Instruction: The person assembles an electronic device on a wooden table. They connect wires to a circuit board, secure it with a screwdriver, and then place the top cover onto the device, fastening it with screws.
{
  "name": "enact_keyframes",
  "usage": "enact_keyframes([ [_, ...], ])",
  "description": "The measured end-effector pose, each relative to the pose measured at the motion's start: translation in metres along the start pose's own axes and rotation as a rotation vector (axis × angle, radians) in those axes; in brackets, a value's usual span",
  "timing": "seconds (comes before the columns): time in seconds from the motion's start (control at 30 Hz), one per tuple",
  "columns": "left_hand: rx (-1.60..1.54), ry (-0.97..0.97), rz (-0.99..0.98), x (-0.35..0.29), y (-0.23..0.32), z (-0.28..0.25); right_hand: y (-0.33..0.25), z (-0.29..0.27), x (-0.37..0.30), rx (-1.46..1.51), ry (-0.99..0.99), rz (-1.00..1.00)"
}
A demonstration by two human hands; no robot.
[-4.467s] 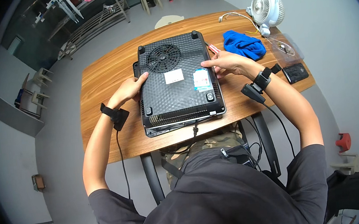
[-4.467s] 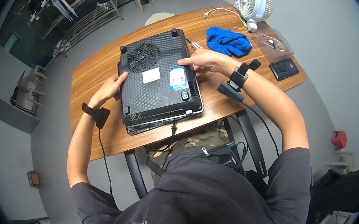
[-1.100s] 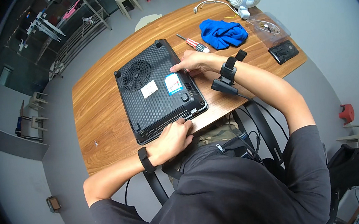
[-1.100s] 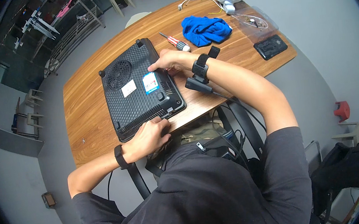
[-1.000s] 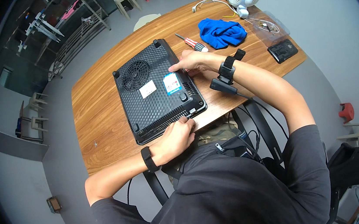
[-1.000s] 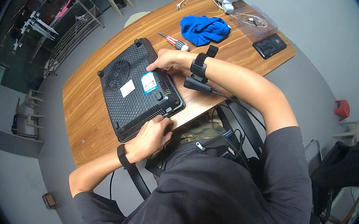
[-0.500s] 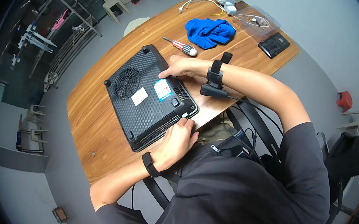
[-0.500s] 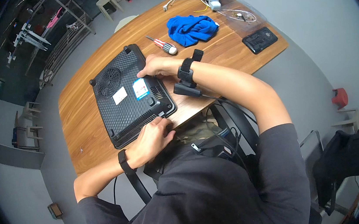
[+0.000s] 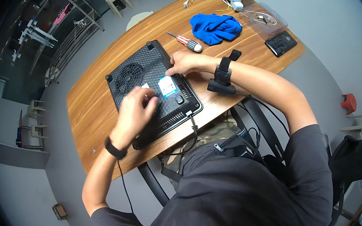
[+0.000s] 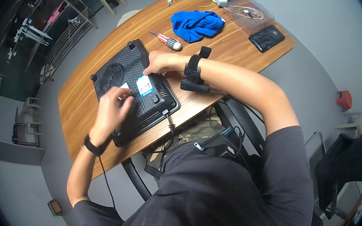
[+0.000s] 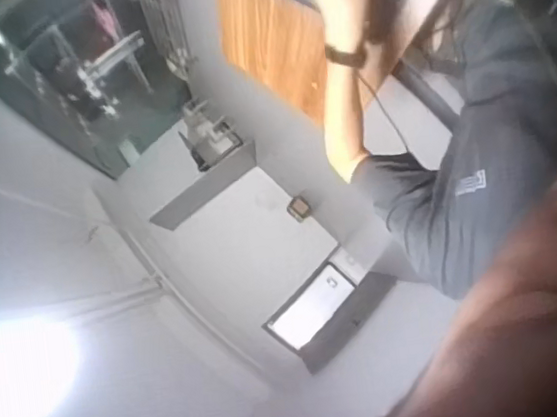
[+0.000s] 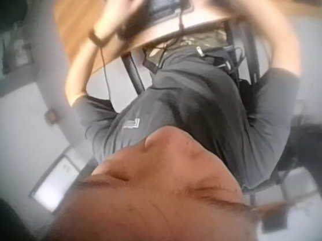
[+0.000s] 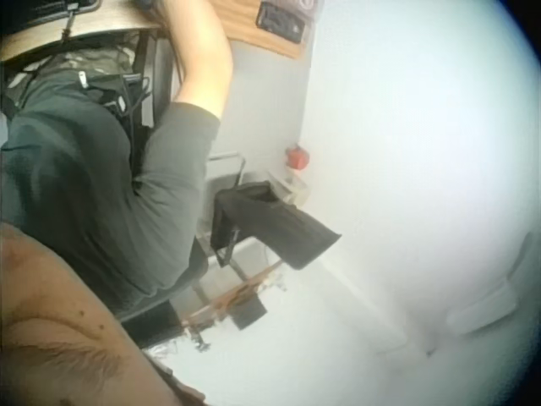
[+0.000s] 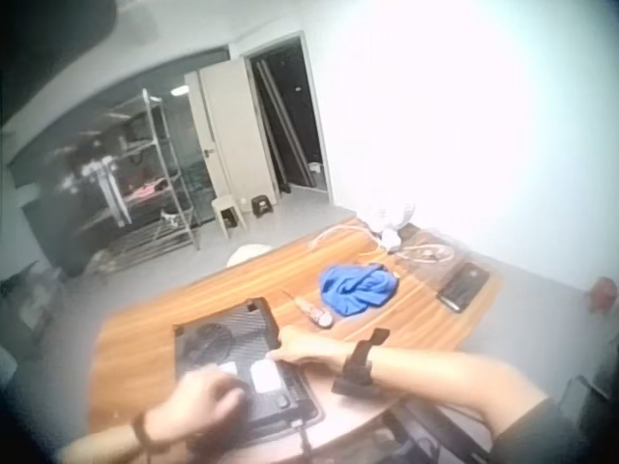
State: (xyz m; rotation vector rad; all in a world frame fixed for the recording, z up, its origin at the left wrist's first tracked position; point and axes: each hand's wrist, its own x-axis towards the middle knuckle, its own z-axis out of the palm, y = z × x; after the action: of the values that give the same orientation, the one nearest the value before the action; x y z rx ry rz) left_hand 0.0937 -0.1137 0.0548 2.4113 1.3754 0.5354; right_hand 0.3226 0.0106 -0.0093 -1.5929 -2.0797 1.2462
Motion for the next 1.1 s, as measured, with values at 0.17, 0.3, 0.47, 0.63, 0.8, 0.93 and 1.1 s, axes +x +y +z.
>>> enact_keyframes([
  [0.17, 0.234, 0.025, -0.045, 0.001, -0.089, -0.014, -0.014, 0.000, 0.019, -0.233, 0.108, -0.171],
  [0.3, 0.356, -0.016, 0.005, -0.005, -0.129, -0.001, -0.024, 0.012, 0.035, -0.299, 0.170, -0.345],
  [0.47, 0.264, -0.140, -0.116, -0.010, -0.128, 0.010, -0.023, 0.023, 0.046, -0.457, -0.037, -0.186],
  [0.63, 0.262, -0.141, -0.135, -0.014, -0.118, 0.006, -0.015, 0.029, 0.047, -0.417, -0.051, -0.257],
  [0.8, 0.267, -0.176, -0.137, -0.014, -0.115, 0.003, -0.015, 0.032, 0.043, -0.434, -0.023, -0.257],
  [0.93, 0.269, -0.188, -0.136, -0.014, -0.115, 0.002, -0.012, 0.037, 0.044, -0.464, 0.044, -0.302],
  [1.1, 0.244, -0.121, -0.116, -0.015, -0.120, 0.005, -0.014, 0.031, 0.044, -0.464, 0.033, -0.293],
])
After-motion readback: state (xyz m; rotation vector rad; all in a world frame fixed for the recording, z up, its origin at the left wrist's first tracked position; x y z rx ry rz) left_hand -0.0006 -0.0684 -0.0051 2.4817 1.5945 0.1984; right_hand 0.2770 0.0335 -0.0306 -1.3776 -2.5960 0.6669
